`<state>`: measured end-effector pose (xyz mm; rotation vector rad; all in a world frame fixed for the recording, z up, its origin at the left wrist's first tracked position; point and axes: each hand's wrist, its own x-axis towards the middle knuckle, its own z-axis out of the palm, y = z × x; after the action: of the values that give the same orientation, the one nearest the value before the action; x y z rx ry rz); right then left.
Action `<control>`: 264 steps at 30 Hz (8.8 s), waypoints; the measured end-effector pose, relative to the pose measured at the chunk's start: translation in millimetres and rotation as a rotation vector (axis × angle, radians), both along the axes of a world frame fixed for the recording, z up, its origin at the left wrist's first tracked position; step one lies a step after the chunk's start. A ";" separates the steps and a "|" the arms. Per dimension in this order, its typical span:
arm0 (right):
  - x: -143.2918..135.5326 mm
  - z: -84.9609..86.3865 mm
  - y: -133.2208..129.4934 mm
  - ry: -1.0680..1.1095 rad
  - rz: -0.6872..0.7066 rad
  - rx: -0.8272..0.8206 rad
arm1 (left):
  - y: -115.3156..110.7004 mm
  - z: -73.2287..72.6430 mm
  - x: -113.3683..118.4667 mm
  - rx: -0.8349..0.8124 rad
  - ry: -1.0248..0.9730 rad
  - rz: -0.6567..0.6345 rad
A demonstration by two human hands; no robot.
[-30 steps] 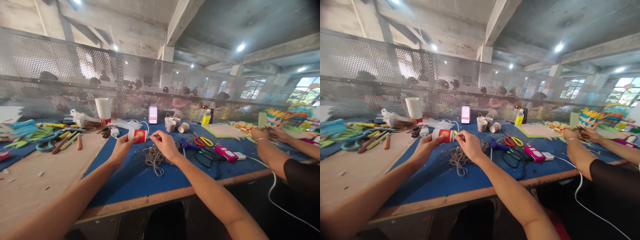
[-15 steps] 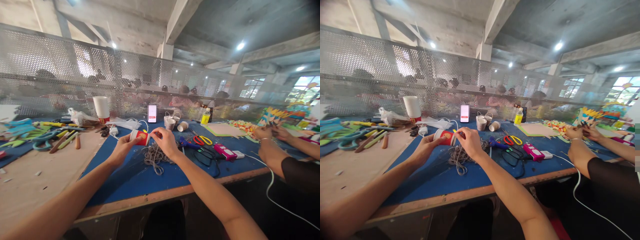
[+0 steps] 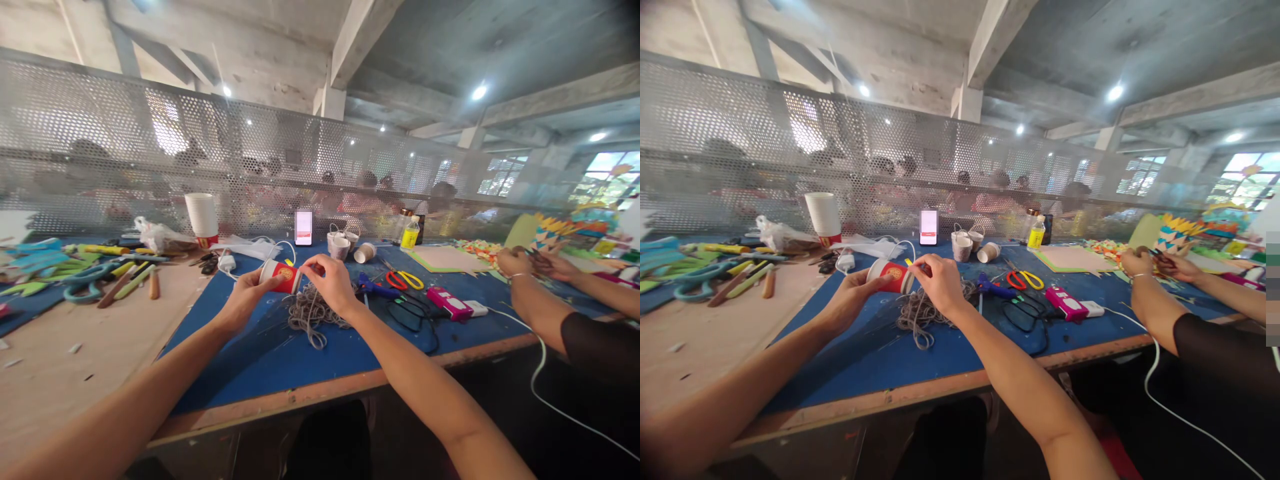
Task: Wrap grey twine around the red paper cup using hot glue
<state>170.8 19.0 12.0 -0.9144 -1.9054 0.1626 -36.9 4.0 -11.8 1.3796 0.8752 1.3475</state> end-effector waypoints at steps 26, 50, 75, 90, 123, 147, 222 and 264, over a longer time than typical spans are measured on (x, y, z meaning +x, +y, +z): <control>1.8 -1.8 3.8 -0.025 -0.024 -0.017 | -3.9 3.5 1.0 0.000 0.010 -0.022; 3.2 -1.6 4.1 -0.021 -0.045 -0.010 | -6.7 7.8 2.8 0.017 0.007 -0.045; 5.1 -7.1 13.4 0.055 -0.050 -0.035 | -8.3 9.2 3.2 0.012 -0.021 -0.074; 6.1 -7.9 13.2 0.077 -0.047 -0.132 | -9.0 11.3 3.3 -0.015 -0.029 -0.114; -4.2 -13.0 4.2 0.236 0.172 -0.294 | -1.6 6.8 1.6 -0.007 -0.136 -0.053; -8.0 -13.2 -9.8 -0.001 -0.029 0.055 | 1.9 7.1 -0.1 -0.071 -0.203 -0.016; 46.3 13.3 1.5 0.274 0.237 -0.407 | 10.1 0.1 -4.8 -0.037 -0.164 0.104; 36.5 -25.6 -8.7 -0.167 -0.008 -0.055 | 8.9 -2.3 -7.3 0.059 -0.080 0.157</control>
<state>207.3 10.3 -13.6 -0.9994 -2.0593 0.1378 -44.3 12.9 -14.1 1.3141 0.9114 1.5488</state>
